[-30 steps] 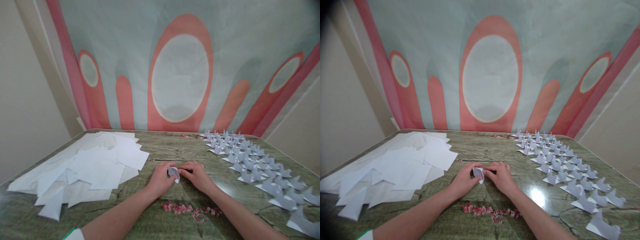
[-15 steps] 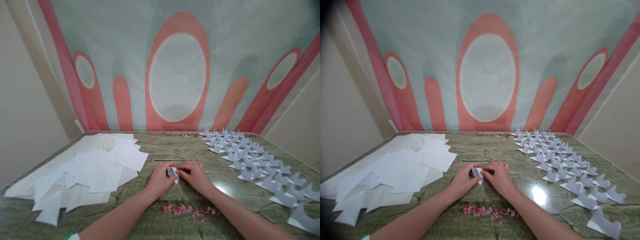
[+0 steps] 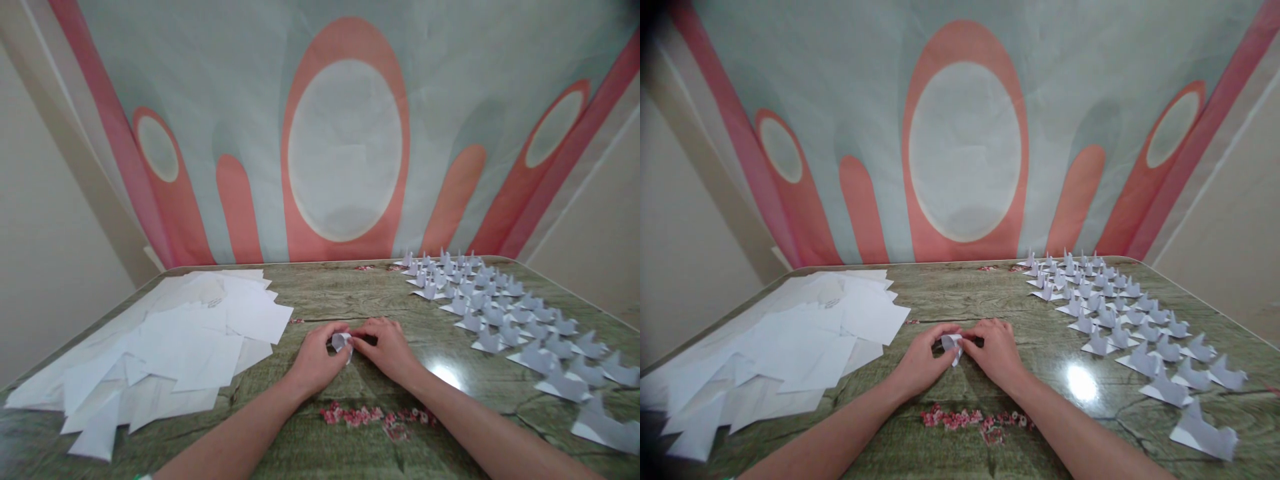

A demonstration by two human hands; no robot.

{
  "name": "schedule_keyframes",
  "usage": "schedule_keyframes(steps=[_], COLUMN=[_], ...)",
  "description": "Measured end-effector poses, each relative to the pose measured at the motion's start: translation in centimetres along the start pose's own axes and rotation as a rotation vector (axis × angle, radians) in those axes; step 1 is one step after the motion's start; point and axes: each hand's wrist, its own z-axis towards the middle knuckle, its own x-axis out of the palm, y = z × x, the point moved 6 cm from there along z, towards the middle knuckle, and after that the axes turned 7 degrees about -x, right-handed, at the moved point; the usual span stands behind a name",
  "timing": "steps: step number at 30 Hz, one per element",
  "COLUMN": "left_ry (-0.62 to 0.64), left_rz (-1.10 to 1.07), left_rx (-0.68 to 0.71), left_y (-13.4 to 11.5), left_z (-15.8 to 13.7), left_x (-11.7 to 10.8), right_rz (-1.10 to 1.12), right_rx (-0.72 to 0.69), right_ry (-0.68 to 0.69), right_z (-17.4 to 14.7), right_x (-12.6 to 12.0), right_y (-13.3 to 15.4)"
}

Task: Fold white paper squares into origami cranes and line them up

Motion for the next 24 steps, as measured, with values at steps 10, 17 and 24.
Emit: schedule_keyframes(steps=[10, 17, 24], left_ry=[0.049, 0.050, 0.073], left_rz=[-0.046, -0.019, -0.034], left_rx=[-0.011, 0.024, 0.052], left_y=[0.29, -0.06, -0.27], left_z=[0.24, 0.24, 0.25], left_x=[0.06, -0.03, 0.06], right_rz=[0.012, 0.000, 0.005], right_rx=[-0.027, -0.040, -0.058], right_ry=[0.000, -0.017, -0.022], right_z=[-0.14, -0.25, -0.47], right_x=[-0.19, -0.06, -0.03], right_y=[0.33, 0.14, 0.15])
